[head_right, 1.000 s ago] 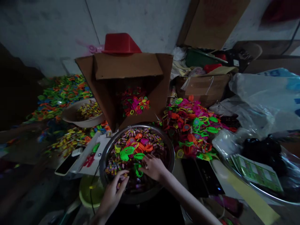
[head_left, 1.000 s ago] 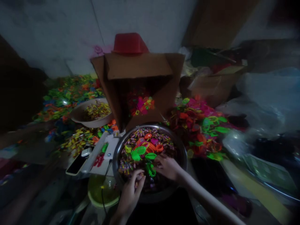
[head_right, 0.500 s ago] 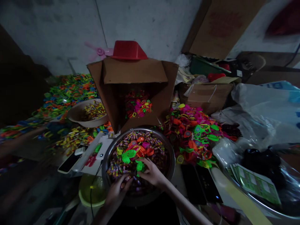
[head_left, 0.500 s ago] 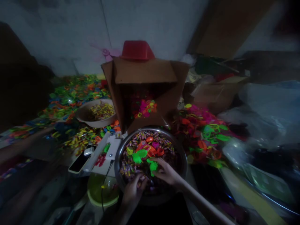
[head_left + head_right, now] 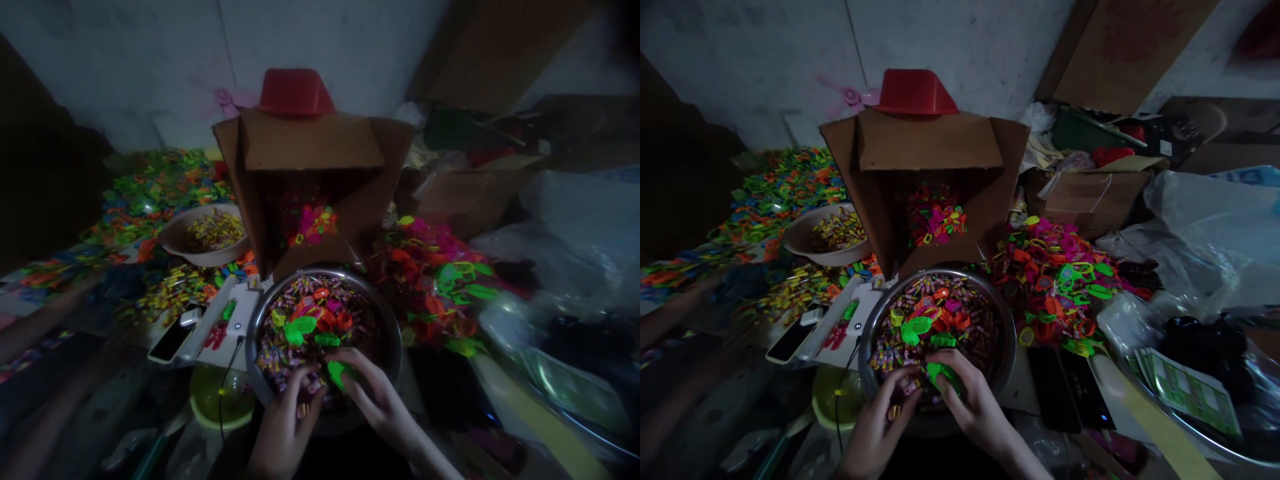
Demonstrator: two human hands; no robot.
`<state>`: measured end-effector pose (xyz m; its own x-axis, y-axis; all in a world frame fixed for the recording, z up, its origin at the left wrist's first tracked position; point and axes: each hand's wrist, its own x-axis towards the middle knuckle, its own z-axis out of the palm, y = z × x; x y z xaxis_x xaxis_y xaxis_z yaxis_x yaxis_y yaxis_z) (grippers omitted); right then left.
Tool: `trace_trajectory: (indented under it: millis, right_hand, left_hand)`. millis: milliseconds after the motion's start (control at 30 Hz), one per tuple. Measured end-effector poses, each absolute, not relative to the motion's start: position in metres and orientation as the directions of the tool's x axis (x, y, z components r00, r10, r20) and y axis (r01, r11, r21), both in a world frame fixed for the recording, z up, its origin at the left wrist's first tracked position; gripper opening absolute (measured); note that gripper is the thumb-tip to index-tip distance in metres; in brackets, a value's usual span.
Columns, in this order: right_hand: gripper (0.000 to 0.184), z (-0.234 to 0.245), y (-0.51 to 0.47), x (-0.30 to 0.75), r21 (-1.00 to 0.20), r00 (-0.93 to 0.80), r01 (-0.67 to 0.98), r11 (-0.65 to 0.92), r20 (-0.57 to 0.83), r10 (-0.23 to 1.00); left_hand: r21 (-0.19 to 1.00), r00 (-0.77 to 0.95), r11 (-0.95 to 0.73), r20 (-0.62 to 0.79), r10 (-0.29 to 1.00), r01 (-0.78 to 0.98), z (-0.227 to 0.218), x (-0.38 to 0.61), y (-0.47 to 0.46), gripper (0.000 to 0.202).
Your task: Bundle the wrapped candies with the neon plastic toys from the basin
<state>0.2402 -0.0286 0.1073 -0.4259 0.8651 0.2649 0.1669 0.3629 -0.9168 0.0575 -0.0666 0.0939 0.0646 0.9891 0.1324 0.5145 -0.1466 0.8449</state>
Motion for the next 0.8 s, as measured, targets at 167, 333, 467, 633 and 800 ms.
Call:
trace_trajectory:
  millis: [167,333,467,633,800]
  right_hand:
    - [0.027,0.12,-0.03,0.241,-0.839,-0.444,0.251,0.483,0.344,0.827]
    - [0.028,0.125,-0.031,0.237,-0.723,-0.513,0.31,0.617,0.419,0.749]
    - [0.029,0.127,-0.034,0.236,-0.67,-0.508,0.375,0.641,0.429,0.747]
    - [0.035,0.129,-0.034,0.233,-0.49,-0.552,0.468,0.735,0.487,0.676]
    - [0.033,0.125,-0.032,0.233,-0.391,-0.594,0.483,0.783,0.511,0.622]
  left_hand:
    - [0.827,0.081,-0.175,0.155,0.985,0.535,0.114,0.056,-0.073,0.011]
    - [0.738,0.095,-0.254,0.252,0.963,0.625,0.122,0.052,-0.074,0.012]
    - [0.703,0.099,-0.262,0.264,0.959,0.661,0.126,0.051,-0.073,0.021]
    - [0.679,0.115,-0.282,0.281,0.953,0.678,0.126,0.054,-0.071,0.026]
    - [0.673,0.117,-0.28,0.278,0.954,0.684,0.122,0.055,-0.07,0.025]
